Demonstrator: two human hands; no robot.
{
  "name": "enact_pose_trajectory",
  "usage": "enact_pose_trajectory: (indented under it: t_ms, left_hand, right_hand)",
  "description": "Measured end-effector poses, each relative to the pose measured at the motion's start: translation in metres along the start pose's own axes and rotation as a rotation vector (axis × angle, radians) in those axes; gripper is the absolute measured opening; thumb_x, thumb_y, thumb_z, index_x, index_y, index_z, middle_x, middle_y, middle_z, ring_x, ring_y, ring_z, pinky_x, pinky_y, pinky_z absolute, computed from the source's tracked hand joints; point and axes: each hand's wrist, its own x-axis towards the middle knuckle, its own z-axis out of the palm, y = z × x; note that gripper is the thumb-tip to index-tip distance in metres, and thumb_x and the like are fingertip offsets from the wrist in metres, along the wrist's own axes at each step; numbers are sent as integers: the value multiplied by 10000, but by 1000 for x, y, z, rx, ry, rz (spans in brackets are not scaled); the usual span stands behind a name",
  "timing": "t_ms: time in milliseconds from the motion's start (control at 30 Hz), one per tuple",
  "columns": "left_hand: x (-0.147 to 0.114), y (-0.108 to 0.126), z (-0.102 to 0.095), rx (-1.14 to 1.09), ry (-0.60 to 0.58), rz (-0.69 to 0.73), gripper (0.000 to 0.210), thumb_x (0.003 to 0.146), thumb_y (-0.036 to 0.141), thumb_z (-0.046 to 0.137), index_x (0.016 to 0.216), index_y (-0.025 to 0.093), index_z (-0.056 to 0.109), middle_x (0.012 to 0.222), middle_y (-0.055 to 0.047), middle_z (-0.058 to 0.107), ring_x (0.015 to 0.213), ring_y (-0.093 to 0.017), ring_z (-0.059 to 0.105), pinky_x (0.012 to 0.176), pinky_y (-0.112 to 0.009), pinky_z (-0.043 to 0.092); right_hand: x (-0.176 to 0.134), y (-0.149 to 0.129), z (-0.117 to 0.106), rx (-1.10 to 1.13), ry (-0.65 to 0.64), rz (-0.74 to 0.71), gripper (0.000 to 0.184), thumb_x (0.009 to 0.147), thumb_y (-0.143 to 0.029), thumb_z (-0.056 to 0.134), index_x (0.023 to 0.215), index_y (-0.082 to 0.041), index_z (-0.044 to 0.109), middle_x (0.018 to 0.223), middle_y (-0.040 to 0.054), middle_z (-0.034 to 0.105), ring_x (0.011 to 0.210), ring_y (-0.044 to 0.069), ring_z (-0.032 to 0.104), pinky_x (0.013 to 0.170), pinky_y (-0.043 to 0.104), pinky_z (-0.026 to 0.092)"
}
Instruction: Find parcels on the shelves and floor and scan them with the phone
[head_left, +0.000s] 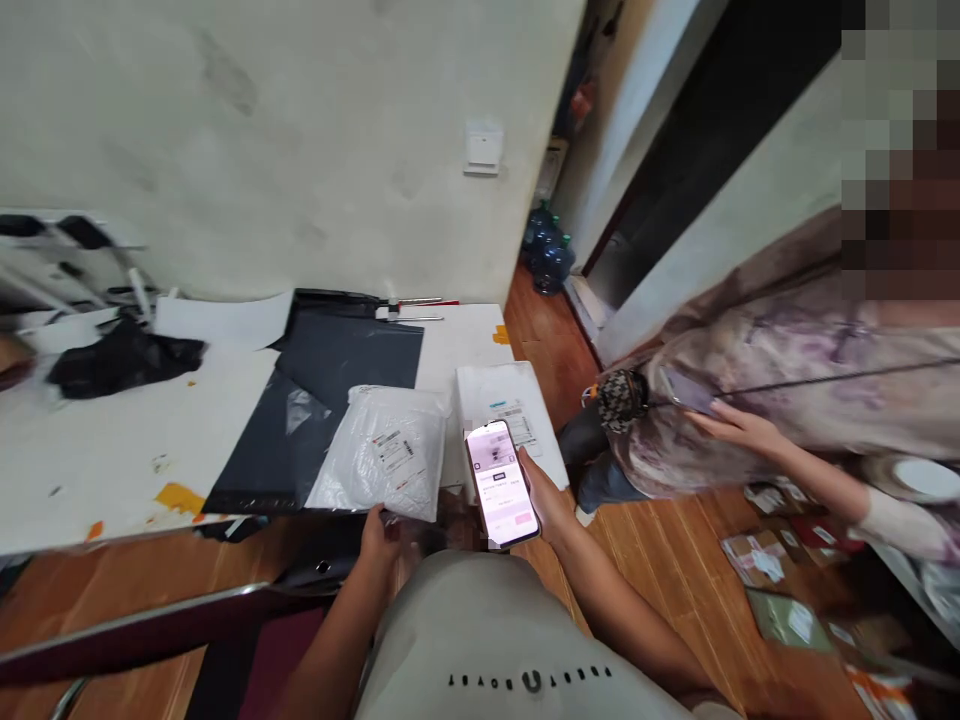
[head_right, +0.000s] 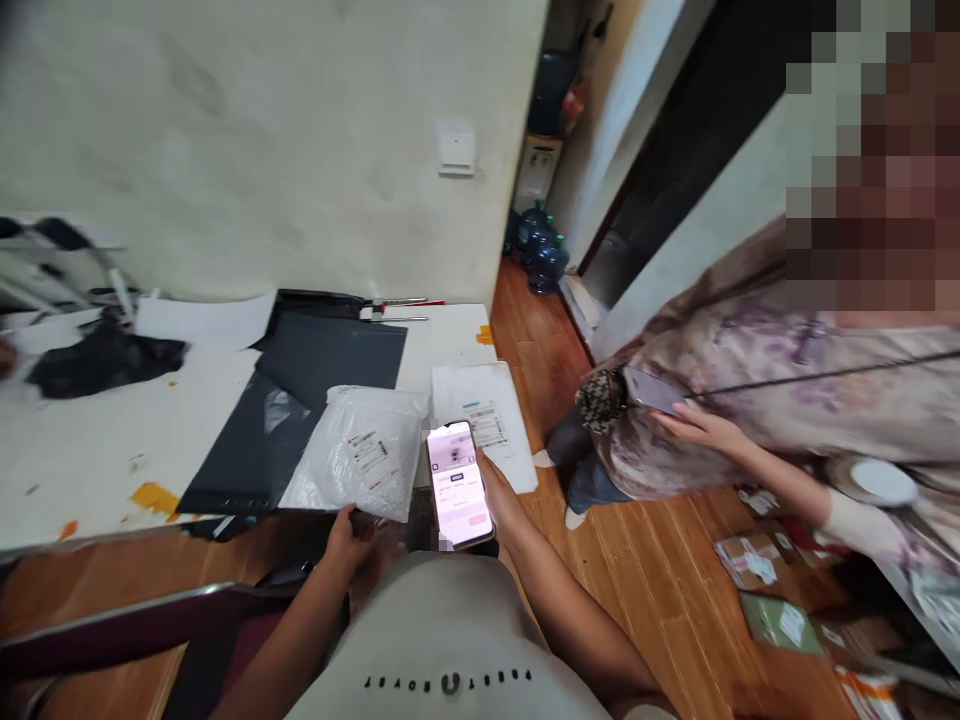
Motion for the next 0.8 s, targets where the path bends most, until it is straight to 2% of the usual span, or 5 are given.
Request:
enact_pose_trajectory:
  t_ms: [200, 367, 467, 600, 800]
  left_hand:
    - [4, 13, -31, -137, -27, -60, 238, 902, 355, 557, 991, 137, 589, 857, -19, 598, 683, -112, 568, 592, -260, 499]
    - [12, 19, -55, -199, -53, -81, 252, 905, 365, 552, 991, 132, 594, 861, -21, 609, 682, -111, 575, 602, -264, 506]
    - [20, 21, -68, -241, -72, -105, 246, 902, 361, 556, 991, 134, 593, 867, -24, 610, 701, -118, 583, 612, -271, 509]
    - [29, 26, -81, -285, -79, -136, 249, 901, 357, 556, 1013, 137, 587, 893, -30, 606, 717, -123, 581, 616, -273, 508]
    - [35, 36, -88, -305, -81, -149, 262, 901, 358, 556, 1039, 138, 585, 931, -40, 610, 741, -130, 585, 634, -285, 514]
  right_hand:
    - [34, 52, 70, -224, -307, 154, 558, 840, -656, 491, 1042, -169, 674, 853, 79, 752, 786, 257, 694, 740, 380, 502]
    - [56, 77, 124, -268, -345, 96, 507, 825, -616, 553, 1078, -189, 655, 1035, 81, 733, 977, 274, 653, 904, 424, 462]
    - [65, 92, 137, -295, -337, 100, 545, 834, -648, 508, 1087, -185, 646, 1086, 97, 718, 1004, 281, 648, 944, 453, 447]
    - [74, 109, 141, -329, -316, 125, 551, 833, -659, 493, 1058, -180, 646, 1102, 105, 712, 1052, 279, 635, 960, 458, 445]
    - [81, 120, 141, -345, -283, 115, 552, 820, -661, 514, 1078, -189, 637, 1104, 98, 712, 1059, 264, 640, 949, 429, 464]
